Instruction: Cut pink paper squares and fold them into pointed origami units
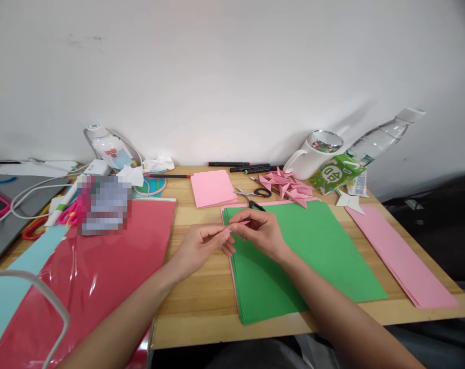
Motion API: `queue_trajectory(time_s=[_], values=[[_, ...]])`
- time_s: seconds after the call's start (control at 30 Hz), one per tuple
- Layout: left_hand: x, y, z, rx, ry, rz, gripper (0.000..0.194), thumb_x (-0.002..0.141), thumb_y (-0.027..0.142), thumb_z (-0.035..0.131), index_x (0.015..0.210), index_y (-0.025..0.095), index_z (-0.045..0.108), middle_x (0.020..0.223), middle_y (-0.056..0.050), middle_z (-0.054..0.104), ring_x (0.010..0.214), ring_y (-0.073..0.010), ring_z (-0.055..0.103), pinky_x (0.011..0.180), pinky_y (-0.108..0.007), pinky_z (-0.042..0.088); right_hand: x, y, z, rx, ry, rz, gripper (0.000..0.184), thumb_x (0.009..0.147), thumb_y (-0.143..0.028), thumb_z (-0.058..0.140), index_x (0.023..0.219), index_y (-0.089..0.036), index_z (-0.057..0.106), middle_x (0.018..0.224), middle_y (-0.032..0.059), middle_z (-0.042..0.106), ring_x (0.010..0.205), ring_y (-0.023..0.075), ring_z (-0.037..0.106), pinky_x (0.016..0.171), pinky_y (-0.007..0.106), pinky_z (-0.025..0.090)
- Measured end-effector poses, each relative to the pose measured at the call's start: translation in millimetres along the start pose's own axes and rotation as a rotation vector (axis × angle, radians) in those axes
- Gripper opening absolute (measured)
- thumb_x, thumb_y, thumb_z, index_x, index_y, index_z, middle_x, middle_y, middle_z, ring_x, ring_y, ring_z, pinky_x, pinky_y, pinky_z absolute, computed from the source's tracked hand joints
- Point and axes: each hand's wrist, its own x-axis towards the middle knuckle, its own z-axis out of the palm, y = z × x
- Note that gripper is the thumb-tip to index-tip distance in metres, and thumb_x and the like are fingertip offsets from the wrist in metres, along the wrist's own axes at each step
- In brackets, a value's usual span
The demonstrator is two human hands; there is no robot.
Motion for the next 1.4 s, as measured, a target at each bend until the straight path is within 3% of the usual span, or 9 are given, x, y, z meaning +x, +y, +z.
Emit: queue_trajectory(time_s=[0.27,0.47,0.67,0.87,1.13,1.3,1.4], values=[[0.6,-2.1,0.2,-0.114,0.028,0.038,0.033,0.084,0.040,0.061,0.098,0.012,0.070,0.077,-0.006,0.069,0.067,-0.0169,0.067,0.067,-0.032,0.056,-2.7,-2.3,2.5,0.116,0.062,-0.113,0.025,0.067,-0.026,0.080,0.088,-0.021,0.069,0.083,0.0018,0.071,0.072,0.0129,0.066,0.064,0.025,0.056],[-0.5,-2.2,3.6,-0.061,0.032,0.073,0.036,0.086,0.041,0.058,0.104,0.012,0.069,0.082,-0.009,0.072,0.072,-0.0191,0.069,0.072,-0.034,0.057,-1.8,-3.5,1.1,0.125,0.120,-0.041,0.018,0.065,-0.032,0.081,0.077,-0.021,0.071,0.071,0.0009,0.070,0.061,0.0131,0.065,0.058,0.026,0.057],[-2.1,0.5,5.7,-0.012,0.010,0.107,0.036,0.086,0.043,0.057,0.104,0.014,0.068,0.089,-0.009,0.071,0.074,-0.0185,0.068,0.068,-0.031,0.058,-1.7,-4.8,1.8,0.082,0.144,-0.096,0.014,0.065,-0.033,0.080,0.073,-0.023,0.074,0.070,0.0009,0.072,0.063,0.0138,0.064,0.060,0.027,0.054],[-2.0,-0.2,5.9,0.124,0.052,0.180,0.032,0.088,0.042,0.053,0.083,0.014,0.068,0.074,-0.005,0.065,0.070,-0.0163,0.063,0.066,-0.027,0.054,-2.9,-4.8,2.8,0.075,0.107,-0.084,0.014,0.067,-0.035,0.079,0.073,-0.023,0.074,0.071,0.0012,0.072,0.065,0.0161,0.065,0.061,0.031,0.055],[-3.4,-3.9,6.2,0.380,0.139,0.237,0.034,0.092,0.035,0.045,0.070,0.017,0.064,0.063,-0.002,0.065,0.063,-0.0146,0.061,0.065,-0.025,0.048,-4.2,-5.1,8.9,0.028,0.044,-0.111,0.017,0.067,-0.036,0.079,0.077,-0.024,0.074,0.074,0.0022,0.071,0.072,0.0160,0.063,0.067,0.031,0.054],[-3.6,-2.1,7.4,0.214,0.105,0.141,0.033,0.089,0.041,0.047,0.075,0.016,0.064,0.060,-0.001,0.063,0.047,-0.0110,0.057,0.049,-0.022,0.047,-8.7,-3.6,10.0,-0.010,0.145,-0.165,0.011,0.068,-0.032,0.080,0.073,-0.024,0.074,0.069,0.0013,0.071,0.073,0.0165,0.063,0.071,0.032,0.053],[-3.9,3.0,7.2,0.132,0.078,0.074,0.035,0.087,0.044,0.052,0.070,0.015,0.063,0.053,0.000,0.061,0.042,-0.0107,0.057,0.045,-0.021,0.046,-8.1,-1.0,8.8,0.114,0.130,-0.032,0.014,0.065,-0.032,0.081,0.076,-0.025,0.075,0.072,0.0006,0.073,0.072,0.0167,0.066,0.070,0.032,0.054]])
